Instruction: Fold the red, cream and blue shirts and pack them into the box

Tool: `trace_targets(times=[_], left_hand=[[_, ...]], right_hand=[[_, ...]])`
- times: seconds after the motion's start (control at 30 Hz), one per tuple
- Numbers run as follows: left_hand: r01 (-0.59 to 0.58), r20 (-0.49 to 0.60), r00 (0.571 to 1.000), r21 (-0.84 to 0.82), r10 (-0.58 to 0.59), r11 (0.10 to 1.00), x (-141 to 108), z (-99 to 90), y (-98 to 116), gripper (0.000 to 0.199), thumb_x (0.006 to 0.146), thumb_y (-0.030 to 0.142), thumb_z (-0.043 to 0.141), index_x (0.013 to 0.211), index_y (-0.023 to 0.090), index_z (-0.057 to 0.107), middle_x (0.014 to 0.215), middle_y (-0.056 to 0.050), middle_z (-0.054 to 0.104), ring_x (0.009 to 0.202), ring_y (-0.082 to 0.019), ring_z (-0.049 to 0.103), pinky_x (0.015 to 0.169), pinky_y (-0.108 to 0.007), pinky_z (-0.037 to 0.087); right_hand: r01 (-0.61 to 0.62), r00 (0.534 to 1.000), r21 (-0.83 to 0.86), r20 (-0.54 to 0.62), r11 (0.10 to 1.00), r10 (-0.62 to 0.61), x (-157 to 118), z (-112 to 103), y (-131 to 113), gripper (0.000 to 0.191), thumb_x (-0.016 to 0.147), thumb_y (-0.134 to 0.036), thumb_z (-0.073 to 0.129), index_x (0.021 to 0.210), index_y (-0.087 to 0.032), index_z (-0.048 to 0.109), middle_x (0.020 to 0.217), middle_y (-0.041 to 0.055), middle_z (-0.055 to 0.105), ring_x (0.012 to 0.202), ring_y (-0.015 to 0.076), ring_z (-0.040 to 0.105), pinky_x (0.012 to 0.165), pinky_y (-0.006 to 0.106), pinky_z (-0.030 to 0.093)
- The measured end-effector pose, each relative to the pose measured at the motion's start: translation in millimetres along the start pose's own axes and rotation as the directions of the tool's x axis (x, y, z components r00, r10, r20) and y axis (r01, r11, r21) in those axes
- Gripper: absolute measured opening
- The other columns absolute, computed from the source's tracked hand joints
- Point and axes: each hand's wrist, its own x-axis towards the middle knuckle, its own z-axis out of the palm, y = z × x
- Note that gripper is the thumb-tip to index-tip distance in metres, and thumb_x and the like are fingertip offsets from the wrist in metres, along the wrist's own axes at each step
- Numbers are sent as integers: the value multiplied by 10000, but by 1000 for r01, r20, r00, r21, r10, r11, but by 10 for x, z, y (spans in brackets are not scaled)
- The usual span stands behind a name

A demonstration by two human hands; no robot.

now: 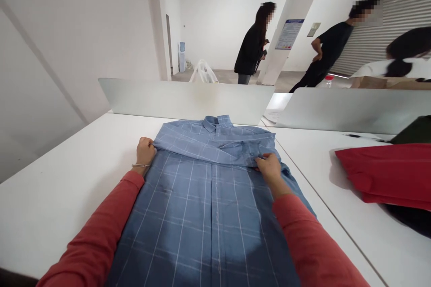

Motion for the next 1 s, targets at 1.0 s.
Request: trace_targets(times=[1.0], left_hand=[[-489,406,807,52,429,871,-68,313,122,218,772,301,455,866,171,602,1007,-107,566,1007,-252,489,946,-420,382]], right_hand=[[743,647,-419,649,522,-400,305,415,-1016,330,879,-403,439,984,-135,601,951,79,616,860,161,566,774,289,423]])
